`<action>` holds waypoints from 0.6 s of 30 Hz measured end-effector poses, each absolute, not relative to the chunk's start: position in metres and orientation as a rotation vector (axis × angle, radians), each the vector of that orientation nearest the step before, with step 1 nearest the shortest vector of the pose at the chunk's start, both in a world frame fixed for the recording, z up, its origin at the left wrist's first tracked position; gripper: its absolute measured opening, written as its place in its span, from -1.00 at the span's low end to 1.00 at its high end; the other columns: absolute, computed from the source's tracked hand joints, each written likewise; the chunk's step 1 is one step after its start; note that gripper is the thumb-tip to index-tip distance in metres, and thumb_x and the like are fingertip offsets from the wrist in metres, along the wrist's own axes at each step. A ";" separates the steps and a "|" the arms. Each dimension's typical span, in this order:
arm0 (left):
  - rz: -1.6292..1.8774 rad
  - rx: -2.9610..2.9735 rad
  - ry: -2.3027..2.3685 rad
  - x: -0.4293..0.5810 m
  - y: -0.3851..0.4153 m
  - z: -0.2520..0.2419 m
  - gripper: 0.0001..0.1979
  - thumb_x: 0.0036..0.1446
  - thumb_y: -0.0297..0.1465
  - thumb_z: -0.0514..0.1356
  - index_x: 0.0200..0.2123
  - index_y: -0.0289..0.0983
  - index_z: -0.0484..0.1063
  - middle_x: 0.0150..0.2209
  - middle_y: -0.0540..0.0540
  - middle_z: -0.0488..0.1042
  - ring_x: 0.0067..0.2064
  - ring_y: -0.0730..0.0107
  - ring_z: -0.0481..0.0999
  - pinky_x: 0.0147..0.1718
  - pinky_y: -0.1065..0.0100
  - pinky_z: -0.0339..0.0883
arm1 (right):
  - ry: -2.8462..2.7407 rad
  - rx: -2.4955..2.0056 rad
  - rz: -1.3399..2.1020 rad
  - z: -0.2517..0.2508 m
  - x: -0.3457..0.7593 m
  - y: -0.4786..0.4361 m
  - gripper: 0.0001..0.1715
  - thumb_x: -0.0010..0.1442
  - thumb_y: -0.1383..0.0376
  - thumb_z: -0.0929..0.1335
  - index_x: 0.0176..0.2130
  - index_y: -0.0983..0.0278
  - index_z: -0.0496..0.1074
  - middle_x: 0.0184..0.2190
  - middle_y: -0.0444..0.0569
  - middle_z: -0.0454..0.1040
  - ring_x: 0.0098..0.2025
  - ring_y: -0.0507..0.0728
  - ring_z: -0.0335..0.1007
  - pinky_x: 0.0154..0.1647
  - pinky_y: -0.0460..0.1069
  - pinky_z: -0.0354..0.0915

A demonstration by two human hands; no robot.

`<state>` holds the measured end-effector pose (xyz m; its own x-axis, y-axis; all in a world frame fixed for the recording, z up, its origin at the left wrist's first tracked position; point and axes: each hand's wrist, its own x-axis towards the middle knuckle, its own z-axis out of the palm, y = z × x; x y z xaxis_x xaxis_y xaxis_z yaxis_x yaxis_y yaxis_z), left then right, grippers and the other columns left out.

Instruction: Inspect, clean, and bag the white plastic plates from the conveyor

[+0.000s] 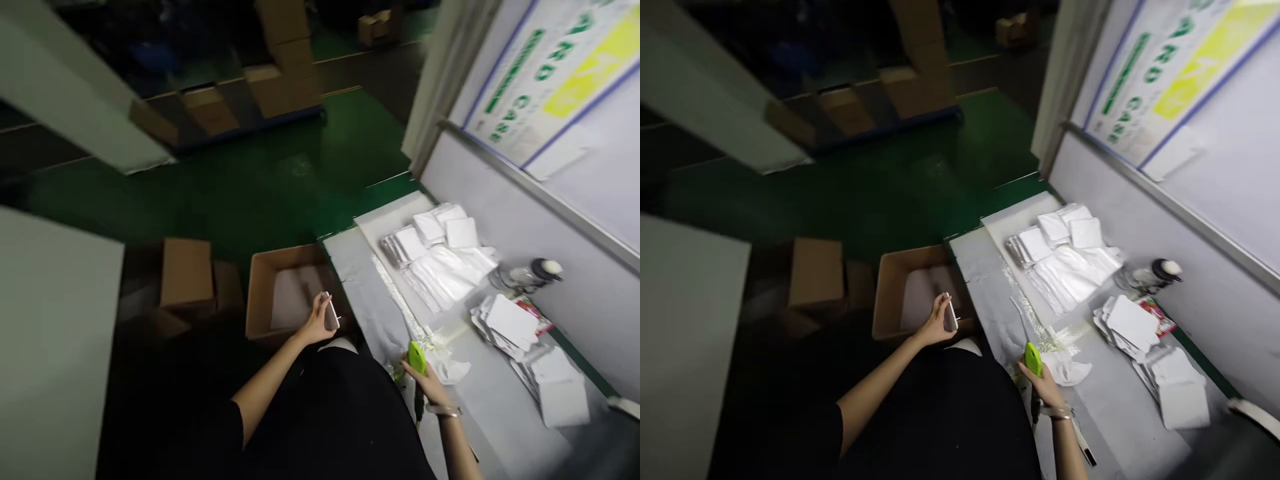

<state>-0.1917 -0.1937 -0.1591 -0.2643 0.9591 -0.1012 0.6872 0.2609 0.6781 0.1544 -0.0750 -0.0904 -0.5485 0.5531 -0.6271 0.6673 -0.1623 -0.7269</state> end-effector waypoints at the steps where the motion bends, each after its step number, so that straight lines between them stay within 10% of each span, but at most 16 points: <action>1: 0.725 1.440 2.082 -0.194 -0.220 -0.160 0.07 -0.17 -0.41 0.33 0.30 -0.14 -0.29 0.29 -0.29 -0.34 0.34 -0.11 -0.12 0.20 0.00 0.11 | 1.985 1.334 -1.933 -0.076 0.157 -0.068 -0.37 0.07 -0.24 0.21 -0.19 0.21 0.32 -0.12 0.04 0.46 0.00 0.21 0.39 0.06 0.03 0.28; 4: 0.729 1.284 2.245 -0.194 -0.292 -0.162 0.04 -0.18 -0.42 0.34 0.28 -0.18 -0.22 0.27 -0.34 -0.31 0.33 -0.20 -0.10 0.17 -0.08 0.15 | 1.811 0.950 -2.394 -0.031 0.144 -0.043 -0.58 0.16 -0.06 0.28 -0.20 0.21 0.28 -0.40 -0.06 0.45 -0.25 0.13 0.45 0.05 0.11 0.29; 18: 0.691 1.081 2.582 -0.166 -0.430 -0.146 0.00 -0.24 -0.49 0.34 0.24 -0.15 -0.13 0.28 -0.30 -0.34 0.34 -0.27 -0.19 0.15 -0.19 0.15 | 1.732 0.176 -1.217 -0.057 -0.030 -0.117 -0.70 0.11 0.17 0.34 -0.52 0.26 0.20 -0.67 -0.16 0.34 -0.64 0.02 0.38 -0.69 -0.17 0.15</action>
<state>-0.1657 -0.4303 -0.1463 -0.6902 0.7217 -0.0521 0.5992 0.6104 0.5180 -0.0295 -0.1175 -0.0574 -0.5150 -0.3849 -0.7659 0.5905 0.4884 -0.6425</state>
